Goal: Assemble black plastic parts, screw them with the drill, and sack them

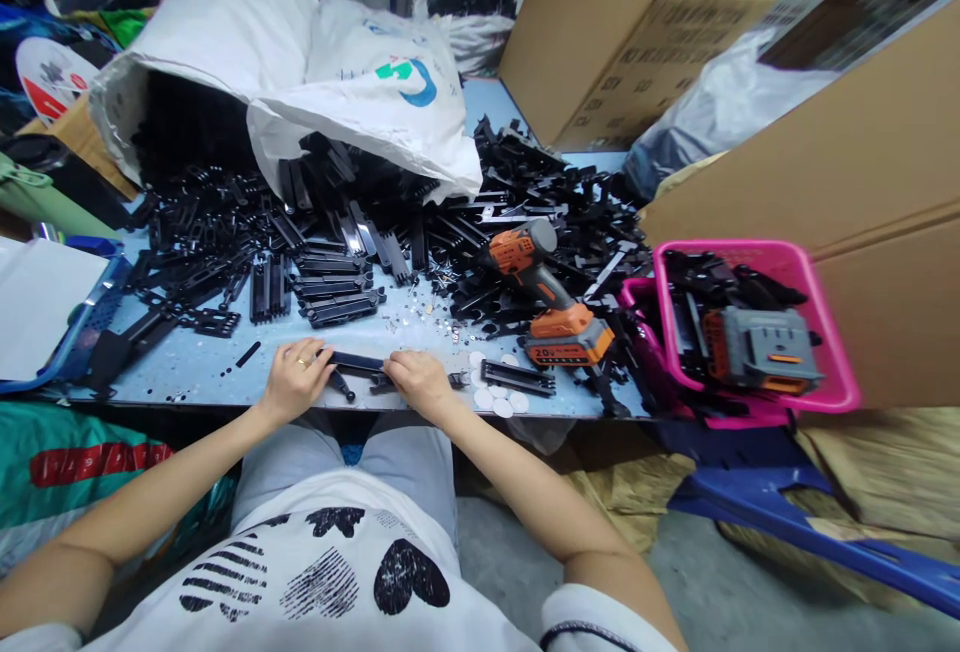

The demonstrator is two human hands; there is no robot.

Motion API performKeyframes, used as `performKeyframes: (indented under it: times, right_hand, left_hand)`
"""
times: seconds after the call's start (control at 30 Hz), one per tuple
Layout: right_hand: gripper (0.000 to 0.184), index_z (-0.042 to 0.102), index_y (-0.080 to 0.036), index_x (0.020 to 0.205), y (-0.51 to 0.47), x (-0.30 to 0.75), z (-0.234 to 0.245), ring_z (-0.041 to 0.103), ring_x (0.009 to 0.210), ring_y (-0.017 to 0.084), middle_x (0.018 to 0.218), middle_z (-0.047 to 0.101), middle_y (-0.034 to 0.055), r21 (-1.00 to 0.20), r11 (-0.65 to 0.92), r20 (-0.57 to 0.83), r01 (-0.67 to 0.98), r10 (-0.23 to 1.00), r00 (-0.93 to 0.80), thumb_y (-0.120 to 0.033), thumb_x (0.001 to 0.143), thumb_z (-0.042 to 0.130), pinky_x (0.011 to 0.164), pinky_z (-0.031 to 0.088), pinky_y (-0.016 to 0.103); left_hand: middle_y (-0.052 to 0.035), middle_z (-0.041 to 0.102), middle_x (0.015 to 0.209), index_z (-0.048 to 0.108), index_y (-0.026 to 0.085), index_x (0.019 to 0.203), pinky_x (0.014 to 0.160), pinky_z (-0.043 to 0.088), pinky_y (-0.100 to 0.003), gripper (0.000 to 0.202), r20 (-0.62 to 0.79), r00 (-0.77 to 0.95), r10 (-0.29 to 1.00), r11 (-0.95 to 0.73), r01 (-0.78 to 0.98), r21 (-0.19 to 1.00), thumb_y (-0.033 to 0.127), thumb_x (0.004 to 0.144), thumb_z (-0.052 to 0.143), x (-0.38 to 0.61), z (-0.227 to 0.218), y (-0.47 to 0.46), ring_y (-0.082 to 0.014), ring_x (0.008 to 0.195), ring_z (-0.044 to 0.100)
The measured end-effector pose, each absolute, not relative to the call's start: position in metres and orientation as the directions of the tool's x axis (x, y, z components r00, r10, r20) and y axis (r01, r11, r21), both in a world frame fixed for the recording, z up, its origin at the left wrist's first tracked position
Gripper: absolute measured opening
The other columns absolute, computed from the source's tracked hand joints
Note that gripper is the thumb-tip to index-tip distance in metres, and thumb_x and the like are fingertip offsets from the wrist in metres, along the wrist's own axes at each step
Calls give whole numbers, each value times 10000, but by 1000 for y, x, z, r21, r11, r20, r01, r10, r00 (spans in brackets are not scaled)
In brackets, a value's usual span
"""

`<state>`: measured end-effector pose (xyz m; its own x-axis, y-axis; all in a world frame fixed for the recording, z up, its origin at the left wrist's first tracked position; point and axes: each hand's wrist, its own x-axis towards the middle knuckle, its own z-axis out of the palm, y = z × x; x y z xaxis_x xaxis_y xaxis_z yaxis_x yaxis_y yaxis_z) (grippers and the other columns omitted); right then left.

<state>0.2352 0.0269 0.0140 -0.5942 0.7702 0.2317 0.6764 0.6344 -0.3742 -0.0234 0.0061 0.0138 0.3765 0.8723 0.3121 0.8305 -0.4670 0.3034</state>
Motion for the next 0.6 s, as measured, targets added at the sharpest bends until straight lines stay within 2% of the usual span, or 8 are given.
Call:
performKeyframes:
  times: [0.1, 0.17, 0.27, 0.4, 0.5, 0.6]
  right_hand:
    - [284, 601, -181, 1132, 24, 243, 2, 574, 950, 182, 1063, 640, 116, -369, 690, 271, 623, 721, -638, -286, 944, 416, 818, 470, 318]
    - [349, 549, -187, 1228, 25, 251, -2, 557, 998, 191, 1121, 616, 122, -378, 713, 256, 591, 693, -674, -339, 929, 452, 845, 470, 335]
    - [434, 503, -190, 1290, 31, 263, -5, 551, 1006, 194, 1133, 599, 125, -359, 751, 195, 554, 641, -742, -407, 916, 465, 848, 463, 339]
    - [457, 492, -187, 1303, 42, 271, -6, 567, 931, 173, 1046, 619, 104, -297, 812, 146, 503, 559, -816, -441, 929, 425, 797, 446, 294]
    - [480, 548, -184, 1233, 47, 270, -5, 573, 838, 167, 954, 629, 94, -183, 814, 85, 551, 572, -816, -513, 922, 389, 720, 424, 270]
    - [616, 661, -121, 907, 48, 267, 6, 556, 697, 173, 753, 613, 96, -85, 718, 48, 691, 696, -717, -649, 869, 346, 610, 379, 257]
  left_hand:
    - [-178, 558, 1254, 524, 155, 1257, 993, 326, -495, 423, 231, 572, 787, -617, 733, 285, 360, 891, 473, -4, 16, 11, -320, 1227, 456]
    - [-194, 517, 1296, 459, 130, 1312, 1000, 318, -467, 535, 144, 686, 713, -695, 664, 276, 427, 869, 503, 8, 15, 18, -320, 1235, 438]
    - [-205, 529, 1264, 416, 101, 1331, 954, 349, -413, 570, 52, 755, 654, -741, 624, 248, 448, 883, 477, 14, 14, 29, -300, 1173, 483]
    - [-198, 540, 1240, 411, 105, 1330, 888, 377, -369, 553, 45, 812, 582, -801, 562, 207, 461, 908, 421, 11, 14, 35, -278, 1105, 524]
    - [-197, 569, 1184, 442, 93, 1298, 822, 402, -361, 547, 75, 796, 601, -794, 584, 172, 476, 908, 412, 12, 14, 35, -270, 1027, 557]
    - [-171, 639, 946, 595, 89, 1061, 726, 421, -347, 488, 92, 687, 721, -692, 707, 147, 487, 927, 346, 14, 16, 35, -255, 869, 588]
